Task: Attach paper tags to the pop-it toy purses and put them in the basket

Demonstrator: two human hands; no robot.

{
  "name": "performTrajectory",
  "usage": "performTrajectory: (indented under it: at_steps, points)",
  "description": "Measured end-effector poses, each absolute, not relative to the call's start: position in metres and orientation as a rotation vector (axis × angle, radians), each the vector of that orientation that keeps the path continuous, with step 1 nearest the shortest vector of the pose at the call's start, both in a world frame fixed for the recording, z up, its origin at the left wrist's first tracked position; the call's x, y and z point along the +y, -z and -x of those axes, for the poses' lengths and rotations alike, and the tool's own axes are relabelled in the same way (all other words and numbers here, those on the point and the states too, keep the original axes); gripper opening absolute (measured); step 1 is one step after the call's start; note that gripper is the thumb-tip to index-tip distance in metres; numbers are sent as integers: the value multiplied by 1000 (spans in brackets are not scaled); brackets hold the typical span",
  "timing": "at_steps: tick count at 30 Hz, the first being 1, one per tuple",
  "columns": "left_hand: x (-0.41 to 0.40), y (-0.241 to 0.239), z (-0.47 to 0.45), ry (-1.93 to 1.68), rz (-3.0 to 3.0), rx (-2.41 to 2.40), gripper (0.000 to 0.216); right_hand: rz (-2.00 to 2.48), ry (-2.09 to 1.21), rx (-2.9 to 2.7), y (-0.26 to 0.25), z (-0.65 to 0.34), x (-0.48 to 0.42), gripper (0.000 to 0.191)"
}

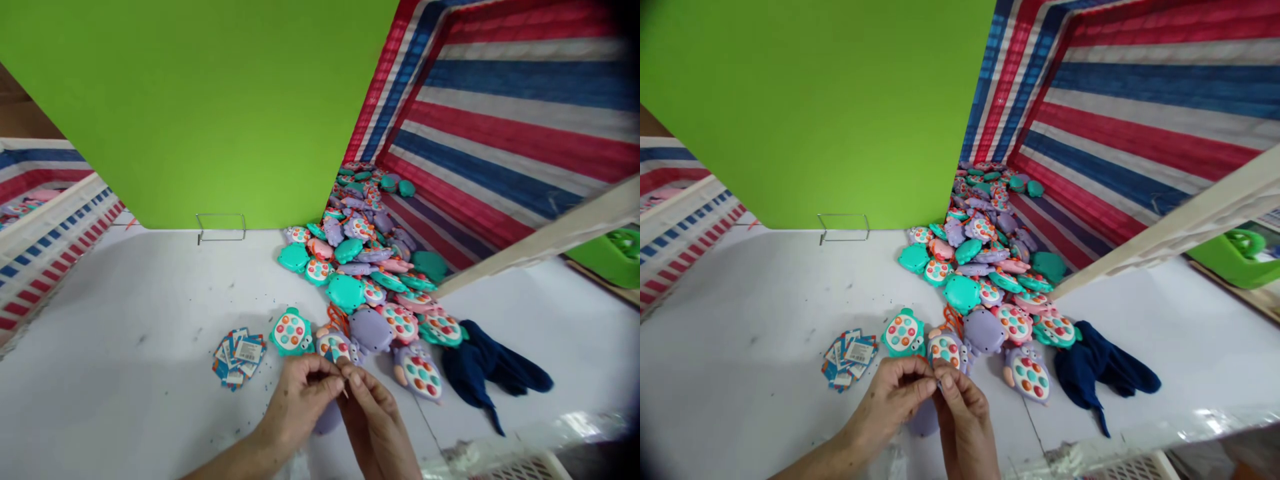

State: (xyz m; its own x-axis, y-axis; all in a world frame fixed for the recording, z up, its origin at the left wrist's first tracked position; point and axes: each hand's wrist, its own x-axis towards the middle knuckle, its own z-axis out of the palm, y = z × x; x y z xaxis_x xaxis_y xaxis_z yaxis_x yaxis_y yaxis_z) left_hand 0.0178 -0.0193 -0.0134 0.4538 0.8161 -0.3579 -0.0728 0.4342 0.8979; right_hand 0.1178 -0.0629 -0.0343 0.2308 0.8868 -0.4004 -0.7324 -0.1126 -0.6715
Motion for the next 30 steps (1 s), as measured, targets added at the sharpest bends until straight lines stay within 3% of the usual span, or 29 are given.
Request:
performTrajectory:
  at_steps: [16,30]
  points:
    - [-18,13,-13,-668,-1003,939,12,1172,-1202,-503,41,-119,-72,15]
    - [-14,3,1,-580,-1211,835,17,1007,-1619,-309,27,-126,-75,26]
